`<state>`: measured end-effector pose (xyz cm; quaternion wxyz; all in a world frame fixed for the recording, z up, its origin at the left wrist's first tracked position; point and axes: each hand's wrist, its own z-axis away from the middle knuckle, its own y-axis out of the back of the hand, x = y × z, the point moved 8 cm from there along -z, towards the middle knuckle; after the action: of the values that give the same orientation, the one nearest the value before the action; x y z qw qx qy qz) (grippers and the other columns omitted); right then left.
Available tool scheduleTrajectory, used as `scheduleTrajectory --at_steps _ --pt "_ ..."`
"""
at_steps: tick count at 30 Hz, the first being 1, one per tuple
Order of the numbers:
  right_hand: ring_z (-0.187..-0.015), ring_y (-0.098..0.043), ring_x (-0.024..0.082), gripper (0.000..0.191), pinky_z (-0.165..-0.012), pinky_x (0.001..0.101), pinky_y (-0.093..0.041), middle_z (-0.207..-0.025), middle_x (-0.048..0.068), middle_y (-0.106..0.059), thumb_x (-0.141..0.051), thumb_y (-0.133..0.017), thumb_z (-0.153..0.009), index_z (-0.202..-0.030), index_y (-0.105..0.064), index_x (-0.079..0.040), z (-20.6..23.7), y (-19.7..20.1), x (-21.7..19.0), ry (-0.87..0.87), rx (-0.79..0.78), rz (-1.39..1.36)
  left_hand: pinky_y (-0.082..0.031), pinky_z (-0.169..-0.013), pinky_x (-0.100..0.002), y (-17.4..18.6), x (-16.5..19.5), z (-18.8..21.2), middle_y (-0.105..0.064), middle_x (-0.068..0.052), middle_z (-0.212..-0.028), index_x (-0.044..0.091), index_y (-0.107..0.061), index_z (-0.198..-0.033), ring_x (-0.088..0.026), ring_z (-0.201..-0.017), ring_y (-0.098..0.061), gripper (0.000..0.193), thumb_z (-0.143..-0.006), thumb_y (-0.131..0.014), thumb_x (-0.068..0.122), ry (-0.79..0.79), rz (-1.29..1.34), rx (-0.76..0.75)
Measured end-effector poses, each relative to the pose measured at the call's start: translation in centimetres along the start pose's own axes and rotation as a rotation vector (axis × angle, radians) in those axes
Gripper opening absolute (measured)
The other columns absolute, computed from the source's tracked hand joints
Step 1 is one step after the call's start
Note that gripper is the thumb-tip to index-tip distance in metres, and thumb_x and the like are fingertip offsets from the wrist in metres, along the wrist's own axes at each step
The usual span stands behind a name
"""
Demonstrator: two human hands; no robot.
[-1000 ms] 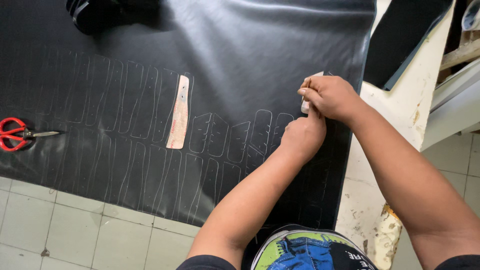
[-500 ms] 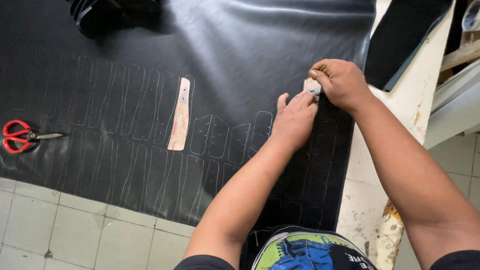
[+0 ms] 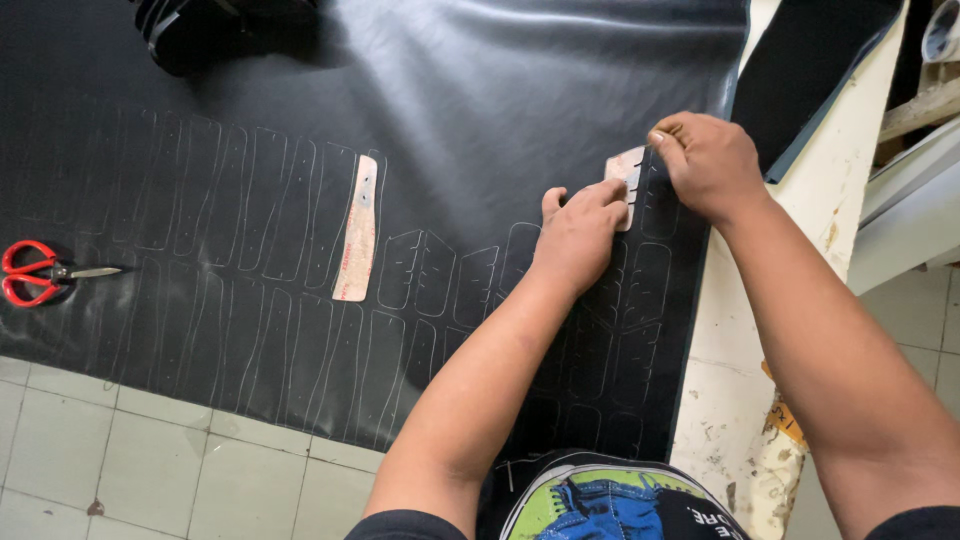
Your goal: The person aligns a black sheet of material on a table, then uses a small template and a pencil to trace outlines repeatedly across the surface. The person adjusts the sheet and repositions the template multiple times to continue marking new sections.
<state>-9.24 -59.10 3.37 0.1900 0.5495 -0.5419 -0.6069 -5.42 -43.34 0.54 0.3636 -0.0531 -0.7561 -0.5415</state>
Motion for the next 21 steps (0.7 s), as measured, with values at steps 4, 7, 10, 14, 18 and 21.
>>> scheduleTrajectory --at_steps 4,7,10,14,18,21 --pt "-0.087 -0.071 0.031 0.022 -0.078 0.0406 -0.054 -0.097 0.013 -0.074 -0.026 -0.065 -0.105 -0.106 -0.077 -0.008 1.1 -0.2 -0.1 -0.077 -0.062 -0.051 -0.03 -0.114 -0.059 -0.4 -0.3 -0.2 -0.065 0.005 -0.126 0.017 -0.07 -0.095 -0.014 -0.124 -0.06 0.021 -0.09 -0.054 0.004 0.01 -0.024 -0.027" --pt "-0.087 -0.072 0.03 0.021 -0.078 0.0385 -0.055 -0.098 0.014 -0.075 -0.024 -0.065 -0.104 -0.109 -0.076 -0.008 1.4 -0.5 -0.8 -0.073 -0.086 -0.116 -0.03 -0.113 -0.06 -0.3 -0.3 -0.3 -0.064 0.005 -0.129 0.016 -0.07 -0.098 -0.015 -0.124 -0.06 0.022 -0.09 -0.054 0.004 -0.011 -0.039 0.002" --pt "-0.089 -0.073 0.028 0.021 -0.079 0.0367 -0.055 -0.1 0.013 -0.075 -0.024 -0.064 -0.104 -0.11 -0.076 -0.007 1.3 -0.1 -0.7 -0.081 -0.081 -0.162 -0.028 -0.114 -0.061 -0.5 -0.6 -0.4 -0.064 0.006 -0.131 0.016 -0.07 -0.099 -0.014 -0.124 -0.06 0.022 -0.09 -0.053 0.004 0.004 -0.03 -0.019" --pt "-0.09 -0.073 0.027 0.023 -0.081 0.0364 -0.055 -0.099 0.012 -0.076 -0.025 -0.063 -0.104 -0.11 -0.076 -0.007 1.9 0.2 -0.1 -0.138 -0.085 -0.148 -0.027 -0.117 -0.06 -0.8 -0.8 -0.2 -0.062 0.004 -0.134 0.017 -0.071 -0.098 -0.015 -0.127 -0.059 0.021 -0.09 -0.054 0.006 0.01 -0.03 -0.04" --pt "-0.09 -0.073 0.028 0.025 -0.08 0.0369 -0.055 -0.1 0.013 -0.076 -0.026 -0.063 -0.103 -0.11 -0.076 -0.007 2.9 -0.2 -0.4 -0.115 -0.131 -0.135 -0.023 -0.117 -0.061 -0.8 -0.9 -0.4 -0.056 0.0 -0.141 0.018 -0.073 -0.095 -0.02 -0.137 -0.05 0.021 -0.087 -0.057 0.007 0.009 -0.034 -0.006" --pt "-0.089 -0.073 0.028 0.025 -0.078 0.0367 -0.055 -0.1 0.012 -0.076 -0.027 -0.063 -0.101 -0.11 -0.077 -0.008 3.5 -0.7 -0.8 -0.114 -0.168 -0.151 -0.017 -0.118 -0.064 -0.8 -1.1 -0.8 -0.056 0.001 -0.14 0.021 -0.074 -0.099 -0.026 -0.144 -0.042 0.026 -0.083 -0.06 0.007 0.018 -0.088 -0.013"
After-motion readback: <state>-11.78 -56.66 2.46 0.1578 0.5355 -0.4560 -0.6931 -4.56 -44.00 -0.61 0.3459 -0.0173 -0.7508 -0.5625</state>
